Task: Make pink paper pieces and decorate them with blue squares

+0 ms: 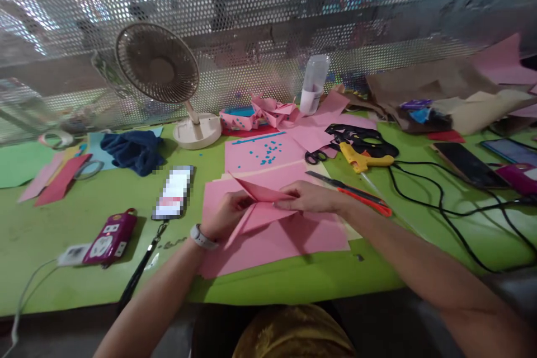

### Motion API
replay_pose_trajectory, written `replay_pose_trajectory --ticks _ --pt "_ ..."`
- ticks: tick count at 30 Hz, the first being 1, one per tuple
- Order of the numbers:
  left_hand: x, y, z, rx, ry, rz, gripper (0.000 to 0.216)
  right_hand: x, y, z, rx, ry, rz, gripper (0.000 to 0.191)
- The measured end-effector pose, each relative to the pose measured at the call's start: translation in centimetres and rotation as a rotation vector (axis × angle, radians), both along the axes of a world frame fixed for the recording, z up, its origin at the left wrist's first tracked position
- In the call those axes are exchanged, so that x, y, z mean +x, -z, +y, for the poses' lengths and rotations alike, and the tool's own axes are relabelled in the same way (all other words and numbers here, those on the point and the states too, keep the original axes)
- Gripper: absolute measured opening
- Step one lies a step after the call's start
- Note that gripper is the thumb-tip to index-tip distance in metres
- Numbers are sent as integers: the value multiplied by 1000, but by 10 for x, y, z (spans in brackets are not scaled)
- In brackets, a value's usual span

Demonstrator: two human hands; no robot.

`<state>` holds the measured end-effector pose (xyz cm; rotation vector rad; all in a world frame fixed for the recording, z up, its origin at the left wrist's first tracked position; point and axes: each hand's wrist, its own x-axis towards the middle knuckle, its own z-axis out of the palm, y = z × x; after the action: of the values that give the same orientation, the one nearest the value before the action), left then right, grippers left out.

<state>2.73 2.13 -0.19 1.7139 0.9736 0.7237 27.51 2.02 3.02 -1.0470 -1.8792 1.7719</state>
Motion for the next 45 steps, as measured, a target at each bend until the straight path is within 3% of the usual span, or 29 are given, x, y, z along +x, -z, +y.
replay_pose_trajectory --ticks 3,6,10,14,22,26,35,42,45 --pt "2 0 1 -91 -111 -138 26 -6 8 0 -7 112 -14 37" --pt "0 1 3 -293 -221 -349 41 -12 11 0 40 311 -82 36" --pt "-2 2 3 -552 -238 -483 47 -20 15 -4 93 412 -135 33" --pt "0 -2 3 -546 -192 -398 36 -26 18 -9 50 342 -77 36" --pt "0 -3 9 -484 -157 -301 40 -22 17 -2 46 278 -98 44" --pt "2 -4 8 -485 -166 -255 41 -16 18 0 64 280 -142 45" --pt "4 -6 4 -553 -229 -308 38 -11 1 0 148 110 -357 40" --pt "0 -3 8 -568 -194 -286 36 -10 15 4 144 261 -150 41" --pt "1 -4 6 -573 -208 -298 35 -11 19 5 178 275 -193 42"
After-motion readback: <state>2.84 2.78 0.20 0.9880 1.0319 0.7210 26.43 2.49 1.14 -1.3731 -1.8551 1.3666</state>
